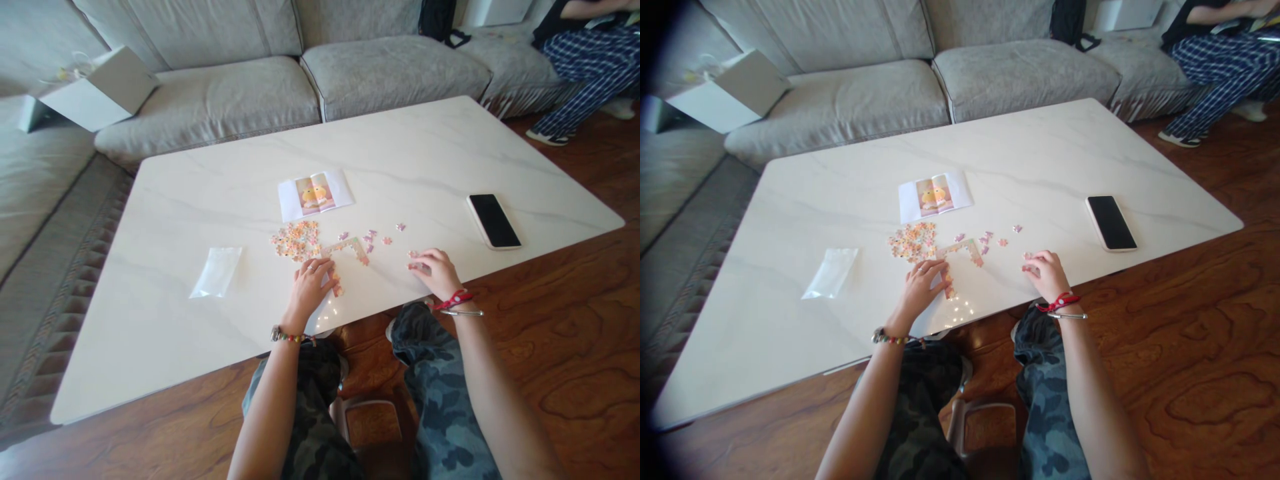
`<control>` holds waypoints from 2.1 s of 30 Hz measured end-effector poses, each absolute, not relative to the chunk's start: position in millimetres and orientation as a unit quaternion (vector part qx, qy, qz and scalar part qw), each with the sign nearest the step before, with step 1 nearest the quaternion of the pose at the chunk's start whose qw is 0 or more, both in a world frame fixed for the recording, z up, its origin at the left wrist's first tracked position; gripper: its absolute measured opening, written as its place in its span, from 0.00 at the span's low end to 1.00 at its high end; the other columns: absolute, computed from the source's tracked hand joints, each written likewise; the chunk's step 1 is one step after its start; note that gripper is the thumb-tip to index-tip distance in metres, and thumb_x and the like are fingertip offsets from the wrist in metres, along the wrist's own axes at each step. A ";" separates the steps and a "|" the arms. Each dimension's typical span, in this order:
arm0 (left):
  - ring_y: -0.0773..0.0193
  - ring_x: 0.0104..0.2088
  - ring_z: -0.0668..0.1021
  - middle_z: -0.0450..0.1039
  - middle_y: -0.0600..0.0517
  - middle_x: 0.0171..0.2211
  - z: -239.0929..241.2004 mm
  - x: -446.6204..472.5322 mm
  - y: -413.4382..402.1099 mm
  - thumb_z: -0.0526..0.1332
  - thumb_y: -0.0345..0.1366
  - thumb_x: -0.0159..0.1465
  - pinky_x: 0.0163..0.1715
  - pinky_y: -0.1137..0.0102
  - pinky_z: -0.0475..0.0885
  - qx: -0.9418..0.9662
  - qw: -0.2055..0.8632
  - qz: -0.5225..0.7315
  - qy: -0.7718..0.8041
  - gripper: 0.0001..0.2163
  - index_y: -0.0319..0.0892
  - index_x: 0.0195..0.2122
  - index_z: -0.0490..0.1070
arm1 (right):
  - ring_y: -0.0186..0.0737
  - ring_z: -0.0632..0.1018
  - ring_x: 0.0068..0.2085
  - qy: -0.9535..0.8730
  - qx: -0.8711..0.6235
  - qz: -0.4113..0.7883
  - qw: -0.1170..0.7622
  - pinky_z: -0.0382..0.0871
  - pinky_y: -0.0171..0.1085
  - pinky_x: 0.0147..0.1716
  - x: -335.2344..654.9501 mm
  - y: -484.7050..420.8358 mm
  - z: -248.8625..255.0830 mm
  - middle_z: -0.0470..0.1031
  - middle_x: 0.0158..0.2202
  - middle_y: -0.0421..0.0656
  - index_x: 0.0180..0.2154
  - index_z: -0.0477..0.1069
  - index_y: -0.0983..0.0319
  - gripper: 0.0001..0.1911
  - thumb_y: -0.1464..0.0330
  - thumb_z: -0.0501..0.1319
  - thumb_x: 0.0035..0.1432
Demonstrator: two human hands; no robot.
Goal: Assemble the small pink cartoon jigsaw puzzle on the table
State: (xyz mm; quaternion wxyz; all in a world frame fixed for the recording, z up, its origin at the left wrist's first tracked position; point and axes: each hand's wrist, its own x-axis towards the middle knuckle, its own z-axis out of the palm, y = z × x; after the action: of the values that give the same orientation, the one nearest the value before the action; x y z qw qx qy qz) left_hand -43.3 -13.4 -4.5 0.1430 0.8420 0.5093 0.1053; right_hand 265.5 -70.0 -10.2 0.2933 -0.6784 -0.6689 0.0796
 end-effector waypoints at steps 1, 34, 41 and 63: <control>0.54 0.53 0.62 0.64 0.50 0.52 -4.6 -43.5 -13.5 0.56 0.43 0.59 0.46 0.57 0.63 0.843 0.143 0.106 0.508 0.18 0.49 0.51 0.63 | 0.42 0.71 0.37 -0.680 -0.674 0.080 0.279 0.66 0.42 0.40 264.0 -69.9 -11.4 0.71 0.31 0.45 0.26 0.72 0.60 0.03 0.68 0.61 0.46; 0.56 0.55 0.58 0.60 0.51 0.55 -5.5 -49.2 -16.7 0.51 0.44 0.61 0.49 0.59 0.60 0.860 0.147 0.096 0.480 0.19 0.51 0.54 0.59 | 0.34 0.73 0.26 -0.672 -0.638 0.261 0.269 0.63 0.32 0.27 107.7 -85.7 -9.9 0.74 0.26 0.40 0.26 0.69 0.60 0.04 0.70 0.58 0.52; 0.57 0.55 0.60 0.61 0.52 0.55 -8.3 -53.1 -13.3 0.52 0.44 0.61 0.49 0.61 0.59 0.862 0.146 0.106 0.473 0.19 0.51 0.54 0.59 | 0.34 0.71 0.29 -0.746 -0.626 0.101 0.202 0.59 0.32 0.26 97.2 -106.9 -11.2 0.71 0.30 0.43 0.33 0.70 0.60 0.10 0.67 0.51 0.59; 0.59 0.53 0.62 0.65 0.55 0.53 -9.3 -56.0 -12.3 0.53 0.47 0.60 0.49 0.62 0.56 0.852 0.155 0.145 0.478 0.19 0.50 0.51 0.64 | 0.36 0.73 0.33 -0.765 -0.596 0.094 0.225 0.62 0.33 0.33 97.9 -104.9 -16.3 0.72 0.36 0.44 0.36 0.71 0.59 0.09 0.68 0.52 0.59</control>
State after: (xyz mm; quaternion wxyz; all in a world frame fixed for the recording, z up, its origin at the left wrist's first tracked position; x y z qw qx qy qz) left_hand -56.0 -12.3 -9.3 0.1550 0.8525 0.4776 0.1454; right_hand 97.9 -104.9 -16.3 0.2249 -0.5957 -0.7653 0.0944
